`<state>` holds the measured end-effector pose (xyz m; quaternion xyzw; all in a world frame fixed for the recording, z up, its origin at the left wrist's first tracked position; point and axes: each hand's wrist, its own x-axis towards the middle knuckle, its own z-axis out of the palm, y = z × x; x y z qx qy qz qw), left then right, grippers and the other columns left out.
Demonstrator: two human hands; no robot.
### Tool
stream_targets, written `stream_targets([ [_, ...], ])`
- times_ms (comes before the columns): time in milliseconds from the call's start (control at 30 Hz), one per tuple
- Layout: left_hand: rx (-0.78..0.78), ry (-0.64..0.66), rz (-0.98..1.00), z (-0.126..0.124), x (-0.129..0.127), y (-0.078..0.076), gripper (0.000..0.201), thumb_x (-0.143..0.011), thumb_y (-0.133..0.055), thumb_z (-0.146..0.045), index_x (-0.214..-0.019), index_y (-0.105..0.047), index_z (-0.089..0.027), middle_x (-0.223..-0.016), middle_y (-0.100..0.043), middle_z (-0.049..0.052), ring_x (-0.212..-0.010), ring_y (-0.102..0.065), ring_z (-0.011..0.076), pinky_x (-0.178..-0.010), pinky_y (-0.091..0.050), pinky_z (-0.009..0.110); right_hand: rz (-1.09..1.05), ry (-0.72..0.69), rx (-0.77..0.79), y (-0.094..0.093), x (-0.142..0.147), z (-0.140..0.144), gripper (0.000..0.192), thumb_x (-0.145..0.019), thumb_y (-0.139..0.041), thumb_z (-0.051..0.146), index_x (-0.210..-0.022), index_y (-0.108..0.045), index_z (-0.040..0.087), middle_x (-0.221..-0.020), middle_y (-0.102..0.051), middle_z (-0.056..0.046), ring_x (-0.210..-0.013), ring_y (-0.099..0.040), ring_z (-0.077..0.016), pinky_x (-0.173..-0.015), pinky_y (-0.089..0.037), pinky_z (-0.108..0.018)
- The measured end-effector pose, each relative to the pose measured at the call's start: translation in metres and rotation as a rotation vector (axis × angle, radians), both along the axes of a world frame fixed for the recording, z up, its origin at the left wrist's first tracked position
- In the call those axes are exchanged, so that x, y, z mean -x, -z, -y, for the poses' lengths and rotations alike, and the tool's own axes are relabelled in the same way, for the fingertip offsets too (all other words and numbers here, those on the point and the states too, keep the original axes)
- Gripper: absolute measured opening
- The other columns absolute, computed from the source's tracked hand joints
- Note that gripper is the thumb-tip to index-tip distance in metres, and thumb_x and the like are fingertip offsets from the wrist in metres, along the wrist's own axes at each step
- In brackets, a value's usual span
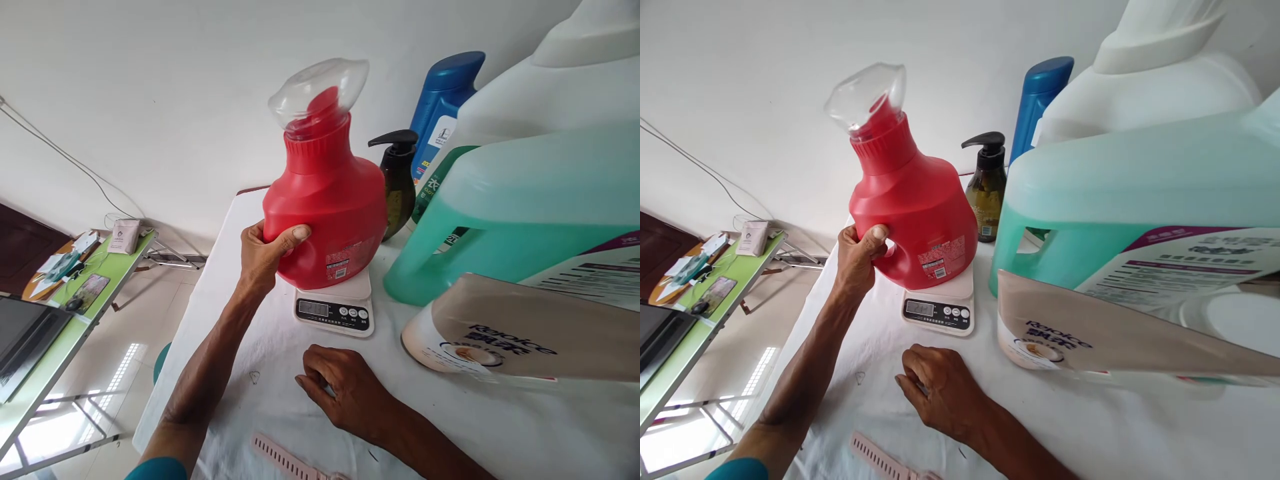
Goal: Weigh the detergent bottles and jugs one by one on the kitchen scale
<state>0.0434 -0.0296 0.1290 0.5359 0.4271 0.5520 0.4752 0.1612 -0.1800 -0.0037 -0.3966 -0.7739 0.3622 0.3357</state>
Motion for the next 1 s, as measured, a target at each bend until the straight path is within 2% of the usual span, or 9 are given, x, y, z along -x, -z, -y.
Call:
stream_targets([
  [267,0.102,-0.019,0.024,-0.003,0.003,0.002,0.062,-0.06,-0.097,-0.051,-0.055,-0.045,-0.019,-0.055,-0.036,-0.005,-0.052,-0.039,0.0072,-0.05,-0.034,0.025,-0.008,-0.009,0.021,0.002,-0.001,-0.001,0.026,-0.099,-0.056,0.021,-0.076,-0.043,0.022,-0.069,-0.051,0.004,-0.059,-0.046,-0.0108,-0.059,-0.032,-0.026],
  [467,-0.019,0.166,-0.119,-0.001,0.014,-0.018,0.057,-0.081,-0.084,-0.055,-0.054,-0.05,-0.019,-0.057,-0.048,0.0,-0.056,-0.046,0.0107,-0.054,-0.038,0.028,-0.004,-0.007,-0.017,-0.001,-0.001,-0.001,0.028,-0.1,-0.056,0.022,-0.075,-0.044,0.022,-0.068,-0.051,0.004,-0.057,-0.045,-0.0101,-0.057,-0.033,-0.025],
  [567,-0.032,0.034,-0.17,0.002,0.02,-0.021,0.045,-0.082,-0.083,-0.055,-0.064,-0.061,-0.02,-0.068,-0.062,0.004,-0.073,-0.063,0.0202,-0.064,-0.051,0.032,-0.004,-0.007,-0.02,-0.002,-0.001,0.0,0.028,-0.1,-0.056,0.021,-0.075,-0.045,0.022,-0.068,-0.052,0.003,-0.057,-0.046,-0.0104,-0.057,-0.035,-0.025],
  [633,-0.089,-0.087,-0.148,0.006,0.022,-0.011,0.043,-0.088,-0.072,-0.064,-0.08,-0.07,-0.023,-0.085,-0.071,0.007,-0.094,-0.07,0.026,-0.081,-0.058,0.037,-0.002,-0.006,-0.023,-0.001,-0.001,0.0,0.028,-0.1,-0.057,0.021,-0.075,-0.046,0.022,-0.069,-0.053,0.003,-0.057,-0.047,-0.0106,-0.056,-0.035,-0.025],
  [700,-0.184,-0.176,-0.107,0.012,0.021,0.008,0.055,-0.095,-0.05,-0.076,-0.105,-0.074,-0.027,-0.116,-0.074,0.008,-0.123,-0.066,0.028,-0.105,-0.055,0.042,-0.004,-0.005,-0.029,-0.001,-0.002,0.0,0.027,-0.101,-0.056,0.022,-0.076,-0.046,0.022,-0.069,-0.054,0.002,-0.057,-0.047,-0.0105,-0.056,-0.036,-0.025],
  [767,-0.225,-0.214,-0.078,0.022,0.02,0.033,0.071,-0.096,-0.031,-0.083,-0.133,-0.065,-0.033,-0.149,-0.062,0.006,-0.147,-0.051,0.0274,-0.124,-0.041,0.047,-0.004,-0.009,-0.03,0.0,-0.002,0.0,0.027,-0.101,-0.055,0.022,-0.076,-0.046,0.022,-0.069,-0.054,0.002,-0.057,-0.048,-0.0104,-0.056,-0.036,-0.024],
  [833,-0.183,-0.194,-0.088,0.034,0.017,0.055,0.08,-0.095,-0.025,-0.086,-0.153,-0.05,-0.036,-0.169,-0.042,0.004,-0.161,-0.034,0.0267,-0.133,-0.028,0.048,-0.003,-0.014,-0.026,0.0,-0.002,0.0,0.027,-0.102,-0.054,0.023,-0.076,-0.047,0.022,-0.069,-0.054,0.002,-0.057,-0.047,-0.0105,-0.056,-0.037,-0.024],
  [900,-0.151,-0.149,-0.123,0.048,0.014,0.07,0.084,-0.095,-0.023,-0.085,-0.163,-0.037,-0.038,-0.177,-0.026,0.0,-0.166,-0.02,0.0259,-0.137,-0.018,0.047,-0.009,-0.011,-0.033,0.001,-0.002,0.0,0.026,-0.101,-0.055,0.023,-0.077,-0.046,0.022,-0.068,-0.053,0.003,-0.056,-0.047,-0.0104,-0.056,-0.036,-0.024],
  [1000,-0.158,-0.104,-0.178,0.068,0.01,0.08,0.081,-0.099,-0.019,-0.08,-0.169,-0.024,-0.04,-0.18,-0.014,-0.003,-0.168,-0.01,0.0246,-0.139,-0.009,0.046,-0.029,0.007,-0.062,0.0,-0.001,0.0,0.026,-0.101,-0.056,0.022,-0.077,-0.045,0.022,-0.067,-0.052,0.003,-0.055,-0.046,-0.0102,-0.056,-0.036,-0.024],
])
